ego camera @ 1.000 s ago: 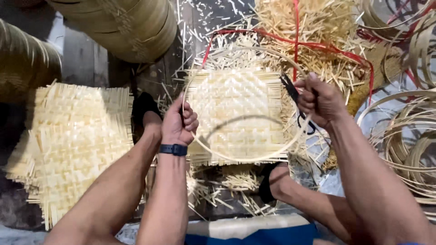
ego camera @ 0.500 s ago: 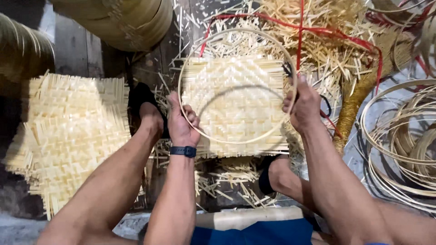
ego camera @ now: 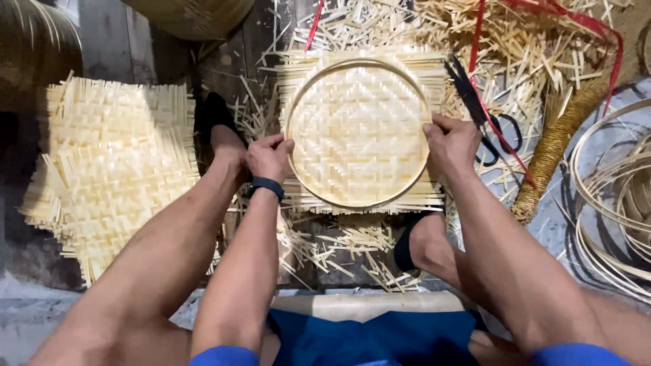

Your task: The person sits on the floor assembling bamboo steamer baskets. They place a square woven bamboo mat over a round rim, press a wooden block mold into the center to seat the mat, trim the overhanging mat edges with scissors, and set finished baskets onto a stack.

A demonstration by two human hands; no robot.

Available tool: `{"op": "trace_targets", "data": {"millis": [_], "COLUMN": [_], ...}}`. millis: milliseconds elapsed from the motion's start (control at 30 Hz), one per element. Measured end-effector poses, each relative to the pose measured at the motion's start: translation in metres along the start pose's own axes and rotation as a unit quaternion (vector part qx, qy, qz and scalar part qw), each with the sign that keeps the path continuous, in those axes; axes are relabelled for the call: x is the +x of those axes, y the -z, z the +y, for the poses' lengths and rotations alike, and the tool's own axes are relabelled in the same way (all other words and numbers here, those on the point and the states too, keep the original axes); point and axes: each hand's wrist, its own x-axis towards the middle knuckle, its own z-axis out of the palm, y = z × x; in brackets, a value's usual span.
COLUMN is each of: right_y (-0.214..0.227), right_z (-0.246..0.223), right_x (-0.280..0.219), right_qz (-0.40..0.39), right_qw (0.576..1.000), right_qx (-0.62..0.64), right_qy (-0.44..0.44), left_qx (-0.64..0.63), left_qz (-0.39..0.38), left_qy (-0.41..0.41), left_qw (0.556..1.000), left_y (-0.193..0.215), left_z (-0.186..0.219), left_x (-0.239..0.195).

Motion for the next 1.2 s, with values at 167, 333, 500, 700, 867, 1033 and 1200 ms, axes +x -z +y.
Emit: {"op": "trace_targets", "data": {"millis": [167, 333, 500, 700, 867, 1033, 1200], "right_y": [0.006, -0.003, 0.004, -0.001, -0.001, 0.004, 0.006], "right_z": [-0.016, 0.012, 0.005, 0.016, 0.024, 0.034, 0.018], "right_x": [-0.003, 0.004, 0.007, 0.015, 0.016, 0.019, 0.02], "right_qz": [-0.005, -0.014, -0.042, -0.051, -0.058, -0.079, -0.084], "right_qw": [0.997, 0.998, 0.995, 0.991, 0.993, 0.994, 0.995], "right_qx": [-0.009, 0.023, 0.025, 0.047, 0.016, 0.016, 0.019], "right_qy": [-0.073, -0.058, -0.09, -0.112, -0.104, -0.075, -0.045], "left_qx": [-0.022, -0.011, -0.03, -0.205, -0.209, -0.216, -0.139], "left_qz": [-0.024, -0.074, -0.1, -0.181, -0.176, -0.174, -0.187], "left_qy": [0.01, 0.063, 0.123, 0.236, 0.269, 0.226, 0.224], "left_qw": [0.999, 0.995, 0.987, 0.933, 0.924, 0.934, 0.946], "left_y": [0.004, 0.011, 0.013, 0.004, -0.001, 0.0, 0.014], "left_z": [-0.013, 0.002, 0.002, -0.014, -0.021, -0.017, 0.019], "left_x": [0.003, 0.012, 0.017, 0.031, 0.037, 0.028, 0.04]}}
